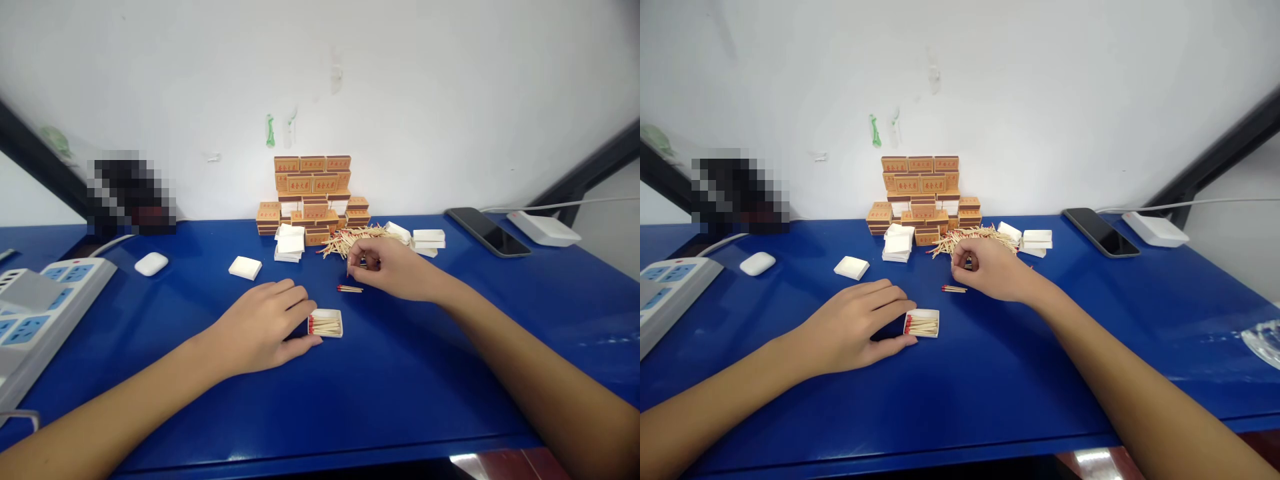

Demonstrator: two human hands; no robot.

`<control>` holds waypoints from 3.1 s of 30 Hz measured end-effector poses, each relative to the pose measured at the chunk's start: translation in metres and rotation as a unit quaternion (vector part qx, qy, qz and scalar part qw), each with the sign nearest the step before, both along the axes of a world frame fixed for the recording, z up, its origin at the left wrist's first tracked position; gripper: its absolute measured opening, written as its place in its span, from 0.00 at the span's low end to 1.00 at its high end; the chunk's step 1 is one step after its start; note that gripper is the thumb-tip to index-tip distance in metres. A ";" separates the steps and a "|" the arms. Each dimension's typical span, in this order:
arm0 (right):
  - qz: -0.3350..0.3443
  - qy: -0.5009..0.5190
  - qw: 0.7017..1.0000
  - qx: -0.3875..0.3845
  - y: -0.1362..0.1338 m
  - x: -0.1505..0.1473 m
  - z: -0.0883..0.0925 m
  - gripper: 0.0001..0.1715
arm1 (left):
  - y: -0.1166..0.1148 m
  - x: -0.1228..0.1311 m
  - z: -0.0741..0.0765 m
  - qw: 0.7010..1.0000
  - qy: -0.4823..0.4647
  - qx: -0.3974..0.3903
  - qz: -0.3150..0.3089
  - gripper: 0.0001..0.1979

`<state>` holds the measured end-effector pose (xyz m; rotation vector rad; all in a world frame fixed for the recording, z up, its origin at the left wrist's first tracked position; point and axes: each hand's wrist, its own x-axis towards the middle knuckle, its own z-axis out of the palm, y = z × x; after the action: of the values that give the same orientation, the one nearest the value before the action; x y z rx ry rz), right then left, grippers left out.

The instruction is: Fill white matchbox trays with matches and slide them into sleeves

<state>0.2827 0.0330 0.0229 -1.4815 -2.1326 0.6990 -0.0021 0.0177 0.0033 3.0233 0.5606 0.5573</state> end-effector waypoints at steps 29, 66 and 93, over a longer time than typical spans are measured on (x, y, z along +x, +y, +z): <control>0.155 -0.148 0.972 0.095 0.023 0.008 -0.004 0.09 | -0.002 0.000 0.002 1.000 0.003 0.002 0.003 0.16; 0.153 -0.155 0.973 0.075 0.011 -0.004 -0.010 0.10 | -0.002 0.005 0.000 1.000 0.012 0.002 0.004 0.16; 0.062 -0.143 0.988 0.002 -0.014 0.028 0.030 0.07 | 0.001 0.004 -0.001 1.000 0.013 0.003 0.006 0.17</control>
<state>0.3108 0.0186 0.0533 -1.5335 -2.4574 0.5495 0.0020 0.0183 0.0023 3.0383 0.5792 0.5226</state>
